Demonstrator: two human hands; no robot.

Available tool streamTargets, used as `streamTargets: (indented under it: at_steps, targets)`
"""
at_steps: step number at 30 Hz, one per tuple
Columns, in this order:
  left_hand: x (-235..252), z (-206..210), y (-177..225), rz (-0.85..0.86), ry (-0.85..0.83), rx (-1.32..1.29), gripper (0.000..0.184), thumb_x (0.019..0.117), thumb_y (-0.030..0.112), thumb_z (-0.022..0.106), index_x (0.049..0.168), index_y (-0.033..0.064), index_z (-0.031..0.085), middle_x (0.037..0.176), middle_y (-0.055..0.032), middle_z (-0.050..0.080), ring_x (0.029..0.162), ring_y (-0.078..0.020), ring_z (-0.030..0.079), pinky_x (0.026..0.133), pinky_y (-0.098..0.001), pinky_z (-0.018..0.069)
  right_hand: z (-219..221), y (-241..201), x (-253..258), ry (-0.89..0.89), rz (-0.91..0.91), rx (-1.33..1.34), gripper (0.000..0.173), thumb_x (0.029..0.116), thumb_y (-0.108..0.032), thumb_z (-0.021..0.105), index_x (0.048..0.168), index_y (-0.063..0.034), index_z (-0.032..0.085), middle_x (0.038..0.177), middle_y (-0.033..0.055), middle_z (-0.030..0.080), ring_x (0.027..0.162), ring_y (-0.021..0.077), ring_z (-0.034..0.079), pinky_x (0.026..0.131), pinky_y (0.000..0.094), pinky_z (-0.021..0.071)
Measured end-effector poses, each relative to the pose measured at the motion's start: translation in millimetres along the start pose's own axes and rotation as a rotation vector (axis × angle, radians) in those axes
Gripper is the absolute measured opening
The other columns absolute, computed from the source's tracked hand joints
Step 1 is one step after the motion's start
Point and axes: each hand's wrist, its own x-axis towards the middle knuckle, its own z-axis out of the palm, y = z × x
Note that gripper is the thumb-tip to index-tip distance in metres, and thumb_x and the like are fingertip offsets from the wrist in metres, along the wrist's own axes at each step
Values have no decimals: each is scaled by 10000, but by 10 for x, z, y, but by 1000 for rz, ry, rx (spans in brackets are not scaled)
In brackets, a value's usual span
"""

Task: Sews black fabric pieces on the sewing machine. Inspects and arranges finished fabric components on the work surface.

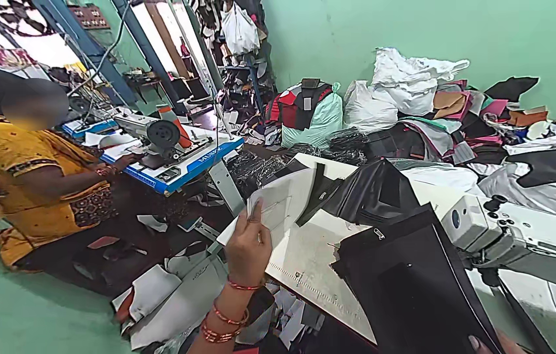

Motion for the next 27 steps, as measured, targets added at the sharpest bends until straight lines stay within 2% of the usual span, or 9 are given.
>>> streamTargets:
  at_steps: [6,9,11,13,15,17,19,22,27]
  targets:
    - [314,-178,85,63,94,117,452,890,-32,498,1291,11,704,1202,-283,703,971,-402,738,754,-462,593,115,-50,205,4,36,137,326,949,-15,574,1174,217,615,1019,318,712,917,320,728,867,408,567]
    - [323,-107,394,159,73,40,416,904,-33,515,1251,37,734,1185,-228,727,947,-342,750,749,-426,600,373,24,262,-22,199,348,540,942,-33,571,1412,198,437,1329,355,584,1206,250,639,1044,331,492]
    - [216,-40,664,231,24,-53,398,903,-30,527,1209,67,762,1172,-172,747,872,-294,749,700,-387,592,615,139,292,-21,328,483,709,904,-99,584,1543,62,322,1527,262,445,1336,163,539,1081,285,461]
    - [-65,25,976,304,-125,-192,367,905,-17,553,1168,94,784,1169,-136,756,819,-273,744,679,-373,597,808,258,246,-30,421,550,784,867,-110,604,1578,-21,283,1593,183,388,1369,142,508,1069,312,478]
    - [-495,87,1286,393,-383,-349,361,897,-20,607,1173,130,785,1196,-122,746,808,-282,732,649,-385,591,871,350,167,-90,447,573,672,890,-57,582,1523,-7,364,1540,161,455,1331,146,538,1053,324,493]
    - [-941,132,1513,464,-708,-466,449,842,-56,663,1226,157,757,1224,-141,727,874,-330,741,647,-430,603,862,392,110,-144,461,599,391,917,-21,526,1299,18,602,1300,109,640,1181,94,610,1006,280,505]
    - [-1247,175,1644,511,-913,-507,520,823,-75,695,1278,175,731,1217,-177,719,924,-380,732,652,-462,602,826,402,128,-185,540,658,240,962,-21,504,1066,-8,719,1032,25,722,970,26,661,896,219,538]
    - [-1486,233,1675,591,-767,-424,446,798,-5,713,1190,199,774,1160,-132,749,862,-328,736,589,-396,574,799,400,139,-219,610,728,240,976,-33,492,1035,-18,724,973,12,726,918,23,671,856,213,549]
    - [-1576,258,1625,588,-694,-416,444,831,30,691,1219,235,760,1198,-120,738,889,-310,728,597,-383,558,787,382,146,-201,633,761,244,967,-28,488,1043,-10,719,984,15,727,915,31,676,846,214,556]
